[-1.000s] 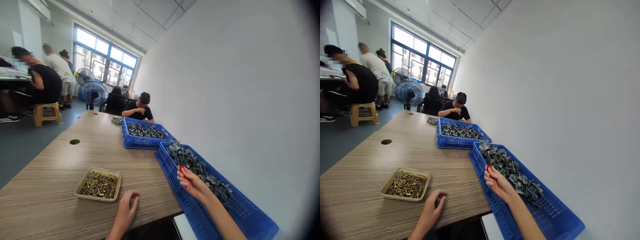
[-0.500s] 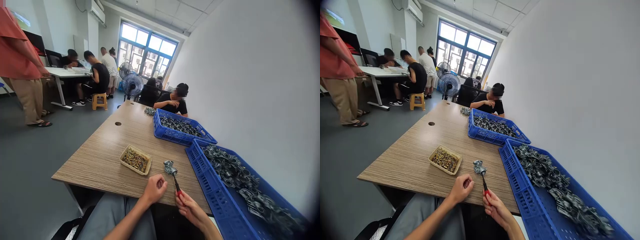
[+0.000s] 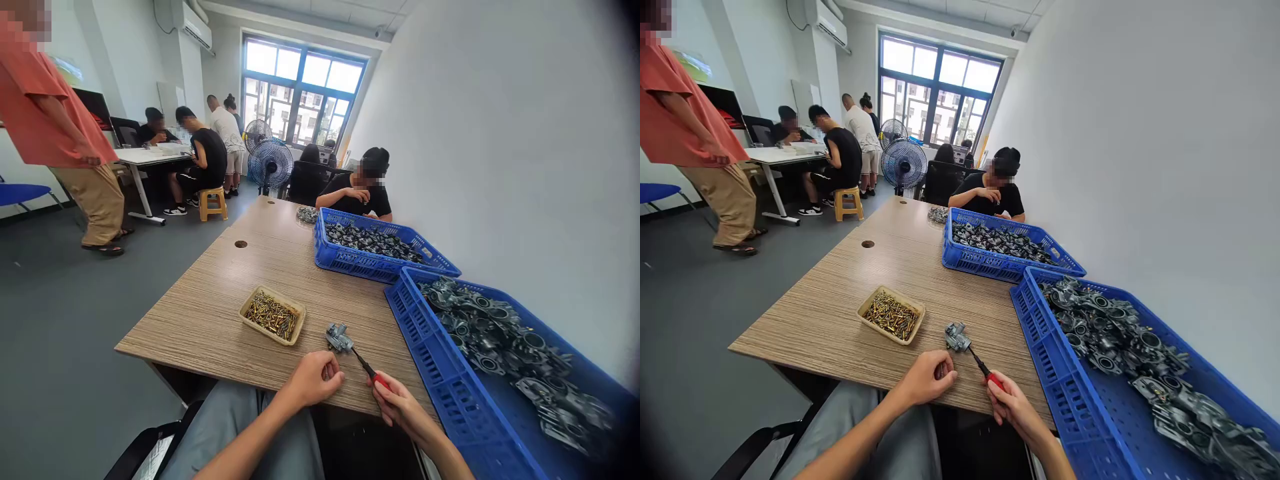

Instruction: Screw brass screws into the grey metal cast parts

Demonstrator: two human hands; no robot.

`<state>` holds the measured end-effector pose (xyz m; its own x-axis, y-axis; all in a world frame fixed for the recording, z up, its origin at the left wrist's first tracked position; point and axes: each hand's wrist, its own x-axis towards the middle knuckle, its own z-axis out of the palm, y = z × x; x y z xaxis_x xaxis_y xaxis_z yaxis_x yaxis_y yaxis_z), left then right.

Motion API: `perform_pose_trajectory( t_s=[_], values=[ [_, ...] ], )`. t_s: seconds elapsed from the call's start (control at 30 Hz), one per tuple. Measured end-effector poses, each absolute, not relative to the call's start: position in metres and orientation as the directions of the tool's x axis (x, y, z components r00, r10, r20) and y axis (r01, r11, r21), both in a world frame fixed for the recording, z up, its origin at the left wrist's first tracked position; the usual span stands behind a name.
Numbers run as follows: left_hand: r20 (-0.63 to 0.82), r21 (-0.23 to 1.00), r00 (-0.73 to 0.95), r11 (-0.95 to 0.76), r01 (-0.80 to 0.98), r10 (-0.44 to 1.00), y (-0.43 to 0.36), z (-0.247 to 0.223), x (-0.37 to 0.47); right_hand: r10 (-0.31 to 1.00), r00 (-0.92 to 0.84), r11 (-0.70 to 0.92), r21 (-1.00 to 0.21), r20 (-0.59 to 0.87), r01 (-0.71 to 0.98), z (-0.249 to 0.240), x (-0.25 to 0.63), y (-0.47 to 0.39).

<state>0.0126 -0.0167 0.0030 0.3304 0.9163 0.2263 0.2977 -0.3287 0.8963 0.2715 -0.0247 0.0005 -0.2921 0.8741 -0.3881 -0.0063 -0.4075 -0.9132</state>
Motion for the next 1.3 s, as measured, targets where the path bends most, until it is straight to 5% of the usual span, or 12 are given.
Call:
perform_pose_trajectory(
  t_s=[0.23, 0.4, 0.53, 0.8, 1.3],
  values=[
    [0.396, 0.777, 0.213, -0.449, 0.441, 0.893, -0.032, 0.024, -0.011, 0.936, -0.222, -0.295, -0.952, -0.272, -0.077, -0.016, 0.275, -0.026],
    [0.466, 0.567, 0.18, -0.449, 0.691, 0.866, 0.004, 0.053, -0.072, 0.947, -0.229, -0.254, -0.962, -0.226, -0.098, -0.01, 0.272, -0.027],
    [0.368, 0.403, 0.215, -0.364, 0.84, 0.905, 0.051, 0.053, -0.114, 0.947, -0.248, -0.244, -0.959, -0.204, -0.143, -0.004, 0.271, -0.027],
    [0.21, 0.26, 0.284, -0.333, 0.906, 0.936, 0.079, 0.044, -0.132, 0.951, -0.278, -0.183, -0.973, -0.138, -0.143, -0.003, 0.272, -0.028],
    [0.233, 0.276, 0.273, -0.333, 0.902, 0.933, 0.079, 0.048, -0.13, 0.952, -0.296, -0.122, -0.986, -0.083, -0.116, -0.009, 0.273, -0.023]
  ],
)
